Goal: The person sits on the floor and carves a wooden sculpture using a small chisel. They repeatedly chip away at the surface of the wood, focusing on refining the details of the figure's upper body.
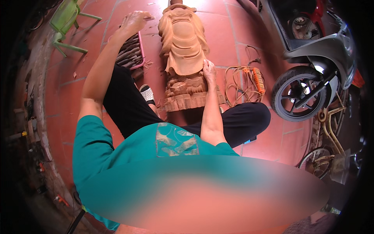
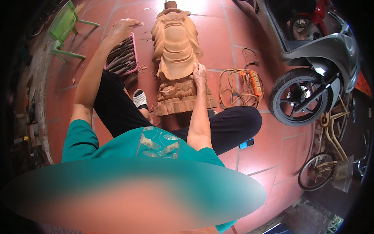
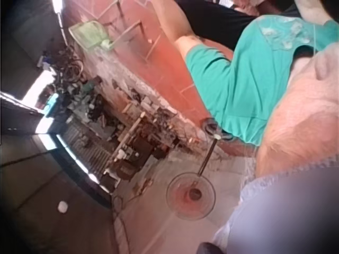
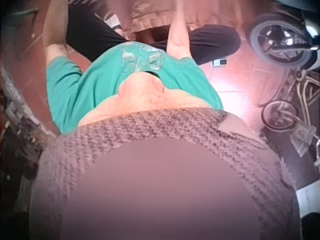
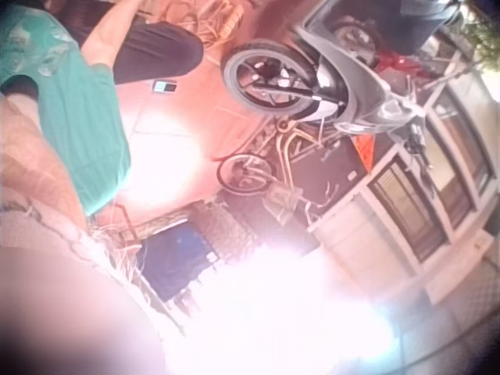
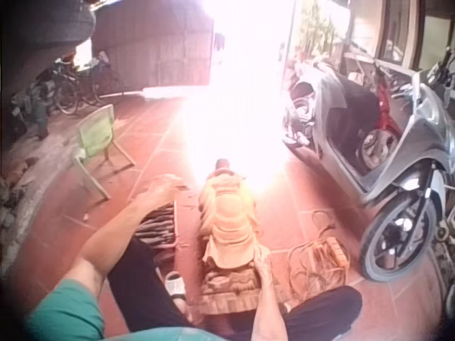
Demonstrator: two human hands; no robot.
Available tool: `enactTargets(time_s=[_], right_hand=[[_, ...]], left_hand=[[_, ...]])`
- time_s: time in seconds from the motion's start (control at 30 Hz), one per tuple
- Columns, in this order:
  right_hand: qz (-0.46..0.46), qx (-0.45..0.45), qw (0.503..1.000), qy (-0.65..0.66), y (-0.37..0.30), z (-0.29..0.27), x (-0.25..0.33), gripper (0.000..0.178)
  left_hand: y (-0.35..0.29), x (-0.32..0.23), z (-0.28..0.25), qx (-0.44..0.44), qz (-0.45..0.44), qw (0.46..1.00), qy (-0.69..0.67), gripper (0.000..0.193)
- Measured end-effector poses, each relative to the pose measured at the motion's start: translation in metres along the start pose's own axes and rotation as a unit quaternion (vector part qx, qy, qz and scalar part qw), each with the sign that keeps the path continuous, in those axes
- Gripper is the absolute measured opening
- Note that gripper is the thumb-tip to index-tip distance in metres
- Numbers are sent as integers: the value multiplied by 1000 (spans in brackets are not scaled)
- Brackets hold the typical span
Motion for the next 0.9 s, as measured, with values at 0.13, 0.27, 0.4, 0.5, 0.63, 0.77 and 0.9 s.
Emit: enactTargets(time_s=[0.13,0.27,0.4,0.5,0.63,0.77,0.9], right_hand=[[-1,-13,999,-35,-6,-1,7,61],[31,-16,999,-34,-3,-3,1,64],[47,-19,998,-33,-5,-2,12,61],[46,-18,998,-32,-3,-1,7,62],[75,-14,997,-12,-4,0,7,64],[95,5,995,5,-5,4,9,66],[81,-3,996,-29,-3,4,-1,70]], left_hand=[[8,-11,10,-8,39,999,-6,40],[9,-36,10,14,67,997,29,38],[8,-45,7,23,83,995,50,32],[6,-57,7,58,106,991,61,29],[-7,-64,4,122,124,981,82,26],[-6,-54,-12,140,155,973,102,25],[11,-36,-26,125,167,968,141,22]])
Point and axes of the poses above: each hand's wrist, its own y-axis towards the middle knuckle, its own z-axis out of the palm, x = y × z, the point moved 5 cm from there along y, towards the middle knuckle, and after that the axes turned 13 degrees about -x, right-handed, at the moved point
